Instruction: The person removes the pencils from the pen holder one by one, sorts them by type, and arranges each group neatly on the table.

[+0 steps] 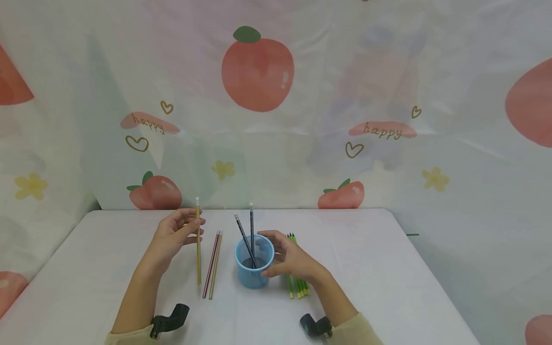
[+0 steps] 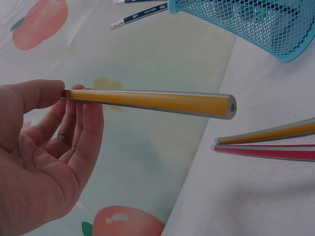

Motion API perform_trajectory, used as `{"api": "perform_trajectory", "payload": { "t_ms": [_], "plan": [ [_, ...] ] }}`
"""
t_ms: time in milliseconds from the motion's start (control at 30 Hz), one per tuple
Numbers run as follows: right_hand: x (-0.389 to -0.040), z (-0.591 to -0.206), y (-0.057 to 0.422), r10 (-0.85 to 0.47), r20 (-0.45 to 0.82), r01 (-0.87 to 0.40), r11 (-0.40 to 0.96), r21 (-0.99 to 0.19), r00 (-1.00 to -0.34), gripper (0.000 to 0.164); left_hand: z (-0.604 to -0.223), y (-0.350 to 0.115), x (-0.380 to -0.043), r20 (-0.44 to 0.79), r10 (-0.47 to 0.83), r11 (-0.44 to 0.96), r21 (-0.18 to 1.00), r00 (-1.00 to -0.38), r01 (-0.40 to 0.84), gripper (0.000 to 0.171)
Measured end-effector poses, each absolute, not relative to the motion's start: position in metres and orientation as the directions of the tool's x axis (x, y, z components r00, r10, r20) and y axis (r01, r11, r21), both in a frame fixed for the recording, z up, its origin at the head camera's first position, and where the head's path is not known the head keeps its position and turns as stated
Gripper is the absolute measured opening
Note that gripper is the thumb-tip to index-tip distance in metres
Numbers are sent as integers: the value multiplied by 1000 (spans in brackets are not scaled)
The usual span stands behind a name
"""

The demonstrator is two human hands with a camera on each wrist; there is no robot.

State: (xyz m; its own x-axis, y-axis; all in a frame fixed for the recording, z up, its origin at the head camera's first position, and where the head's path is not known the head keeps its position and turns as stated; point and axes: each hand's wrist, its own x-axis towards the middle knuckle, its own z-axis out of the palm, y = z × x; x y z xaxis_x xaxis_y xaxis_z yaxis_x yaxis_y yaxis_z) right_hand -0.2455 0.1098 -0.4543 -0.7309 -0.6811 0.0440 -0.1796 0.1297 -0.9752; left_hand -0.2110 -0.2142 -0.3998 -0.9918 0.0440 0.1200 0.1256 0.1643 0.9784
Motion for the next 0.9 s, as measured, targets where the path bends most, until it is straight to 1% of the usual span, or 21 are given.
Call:
{"api": "perform_trajectory", "payload": {
  "t_ms": [100,200,567,700,900],
  "plan": [
    [-244,-457,106,-677,42,-173,128,-977,-735,83,-400,-214,-211,115,50,173,977,-992,122,37],
    [-243,-458,105,-655,33,-177,154,-972,-755,80,-400,-216,-211,99,64,170,979,-993,109,38],
    [-241,-457,104,-594,12,-152,187,-971,-805,83,-413,-222,-217,-10,59,231,973,-998,4,40],
    [-241,-456,104,-587,11,-144,181,-973,-810,84,-421,-224,-220,-31,50,255,967,-998,-17,40],
    [-243,-456,103,-596,22,-141,153,-978,-803,84,-433,-225,-225,-81,31,273,960,-996,-70,44]
  ]
}}
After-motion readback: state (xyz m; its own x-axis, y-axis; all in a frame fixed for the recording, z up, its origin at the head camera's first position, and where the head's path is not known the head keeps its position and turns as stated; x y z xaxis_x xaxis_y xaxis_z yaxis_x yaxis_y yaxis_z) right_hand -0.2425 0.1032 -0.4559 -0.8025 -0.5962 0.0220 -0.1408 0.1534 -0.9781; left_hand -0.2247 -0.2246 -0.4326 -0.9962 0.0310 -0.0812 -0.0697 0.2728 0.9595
